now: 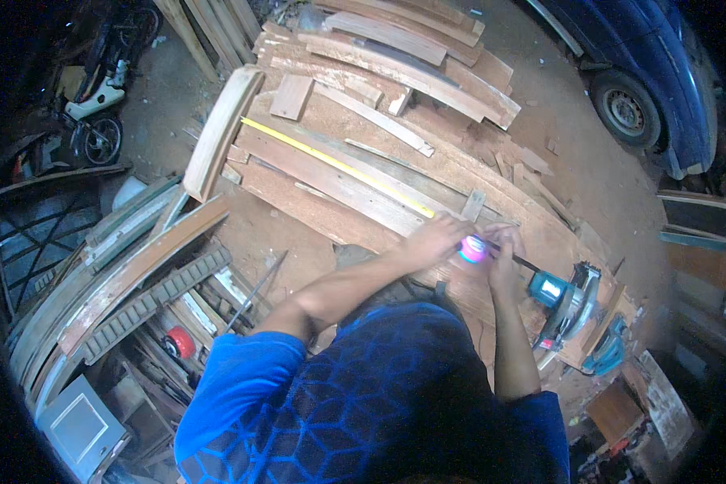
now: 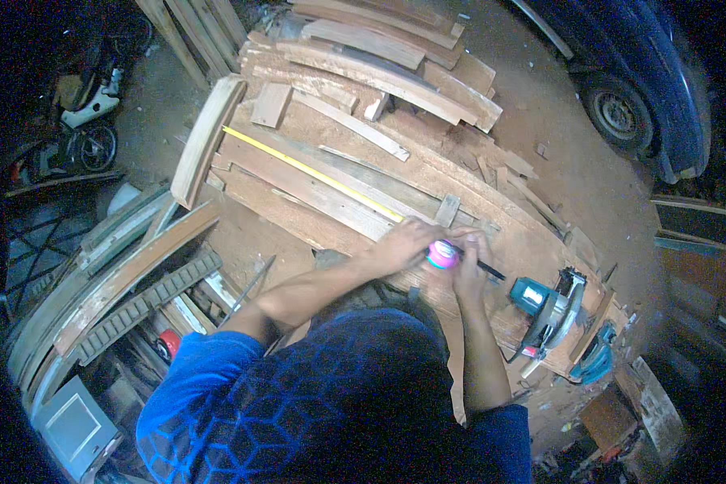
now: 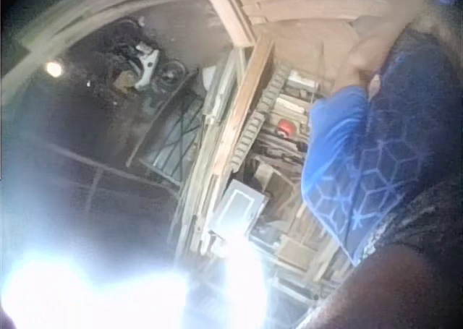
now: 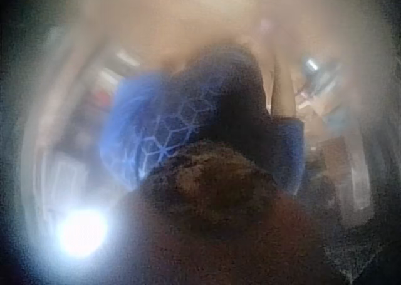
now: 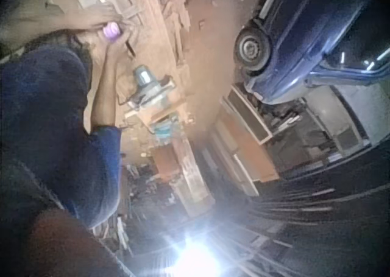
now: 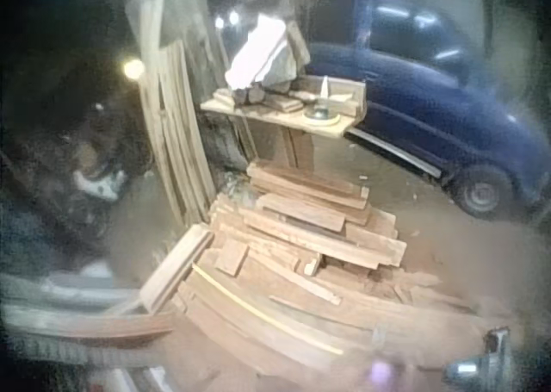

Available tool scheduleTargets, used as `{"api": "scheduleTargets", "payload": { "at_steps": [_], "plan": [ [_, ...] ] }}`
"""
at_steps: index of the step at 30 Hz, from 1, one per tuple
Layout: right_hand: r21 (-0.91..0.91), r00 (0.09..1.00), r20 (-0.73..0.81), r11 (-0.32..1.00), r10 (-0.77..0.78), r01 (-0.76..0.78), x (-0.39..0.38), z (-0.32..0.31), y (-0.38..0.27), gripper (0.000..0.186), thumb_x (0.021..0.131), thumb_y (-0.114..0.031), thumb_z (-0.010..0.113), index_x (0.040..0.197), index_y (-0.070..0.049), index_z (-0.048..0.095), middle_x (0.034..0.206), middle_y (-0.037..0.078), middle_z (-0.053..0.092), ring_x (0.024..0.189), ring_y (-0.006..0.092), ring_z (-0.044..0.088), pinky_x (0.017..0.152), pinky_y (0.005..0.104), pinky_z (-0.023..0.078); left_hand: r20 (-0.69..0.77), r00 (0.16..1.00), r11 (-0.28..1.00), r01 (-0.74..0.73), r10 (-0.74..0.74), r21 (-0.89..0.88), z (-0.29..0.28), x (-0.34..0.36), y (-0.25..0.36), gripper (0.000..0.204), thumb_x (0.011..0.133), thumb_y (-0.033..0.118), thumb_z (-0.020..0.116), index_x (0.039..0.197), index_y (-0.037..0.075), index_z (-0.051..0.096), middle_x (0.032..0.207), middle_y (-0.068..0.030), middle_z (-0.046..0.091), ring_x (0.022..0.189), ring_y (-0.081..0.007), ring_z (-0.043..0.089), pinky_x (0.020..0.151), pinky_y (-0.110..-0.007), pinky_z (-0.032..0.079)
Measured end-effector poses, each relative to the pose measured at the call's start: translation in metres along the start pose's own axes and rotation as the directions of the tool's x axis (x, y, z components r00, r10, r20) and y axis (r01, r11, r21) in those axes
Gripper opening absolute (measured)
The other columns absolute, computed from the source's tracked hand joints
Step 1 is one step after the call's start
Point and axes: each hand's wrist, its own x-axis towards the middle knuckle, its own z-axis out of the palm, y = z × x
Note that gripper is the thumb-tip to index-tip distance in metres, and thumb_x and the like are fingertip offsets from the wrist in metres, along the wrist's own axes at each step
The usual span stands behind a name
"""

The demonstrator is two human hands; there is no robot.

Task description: The person uses a circular saw to cut a piece of wood on a workbench. They then measure and mark the wood with a tape measure and pencil before making additional cuts with the saw.

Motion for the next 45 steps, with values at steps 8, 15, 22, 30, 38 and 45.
{"api": "scheduleTargets", "payload": {
  "at_steps": [8,15,22,30,38,45],
  "plan": [
    [-0.058,0.986,-0.017,0.984,0.166,-0.167,-0.053,0.017,0.033,0.022,0.1,-0.018,0.061,0.115,-0.004,0.069,0.114,0.018,0.071,0.11,0.0313,0.066,0.099,0.0423,0.05,0.205,0.972,0.984,0.085,-0.117,0.159,-0.122,-0.037,0.047,0.057,0.083,0.008,0.072,0.138,0.014,0.061,0.131,-0.0198,0.065,0.119,-0.0406,0.062,0.101,-0.048,0.052],
    [0.248,0.773,-0.614,0.969,0.16,-0.003,-0.103,-0.066,0.078,0.012,0.096,-0.006,0.056,0.106,-0.001,0.06,0.1,0.019,0.065,0.098,0.0341,0.065,0.088,0.0449,0.05,0.072,0.912,0.91,0.409,-0.404,-0.067,-0.109,-0.111,0.022,0.055,0.099,0.001,0.064,0.151,0.005,0.046,0.131,-0.0116,0.063,0.113,-0.0189,0.062,0.09,-0.032,0.052],
    [0.046,-0.006,-0.999,0.983,0.045,-0.175,-0.182,-0.273,0.173,0.025,0.101,-0.025,0.061,0.1,-0.001,0.066,0.086,0.012,0.069,0.082,0.0245,0.067,0.078,0.0436,0.053,0.06,0.766,0.753,0.641,-0.64,-0.147,-0.139,-0.172,-0.018,0.055,0.095,0.009,0.073,0.145,0.002,0.05,0.109,-0.0083,0.069,0.094,-0.0131,0.064,0.08,-0.028,0.051],
    [0.171,0.013,-0.917,0.422,0.399,-0.89,-0.245,-0.39,0.36,0.049,0.088,-0.029,0.08,0.124,0.003,0.068,0.108,0.018,0.075,0.101,0.029,0.072,0.088,0.0415,0.054,0.123,0.739,0.744,0.629,-0.662,0.225,-0.156,-0.119,-0.008,0.058,0.098,0.03,0.069,0.149,0.011,0.048,0.122,-0.021,0.069,0.114,-0.0358,0.068,0.095,-0.043,0.052],
    [-0.347,0.228,-0.937,0.646,-0.264,-0.68,-0.318,-0.421,0.309,0.06,0.091,-0.033,0.079,0.135,0.004,0.061,0.122,0.02,0.071,0.11,0.0311,0.068,0.093,0.0391,0.053,-0.165,0.893,0.652,0.421,-0.418,0.63,-0.215,-0.138,-0.033,0.046,0.093,0.023,0.071,0.135,0.007,0.059,0.12,-0.025,0.06,0.104,-0.041,0.064,0.087,-0.049,0.053],
    [0.033,-0.076,-0.997,0.84,-0.01,-0.541,-0.412,-0.32,0.168,0.047,0.096,-0.033,0.074,0.124,0.004,0.067,0.107,0.014,0.071,0.096,0.0243,0.066,0.081,0.0318,0.052,-0.207,0.648,0.533,0.737,-0.733,0.416,-0.27,-0.103,-0.135,0.046,0.093,0.026,0.072,0.131,0.002,0.062,0.115,-0.0222,0.068,0.105,-0.0298,0.067,0.088,-0.042,0.052]
  ]
}}
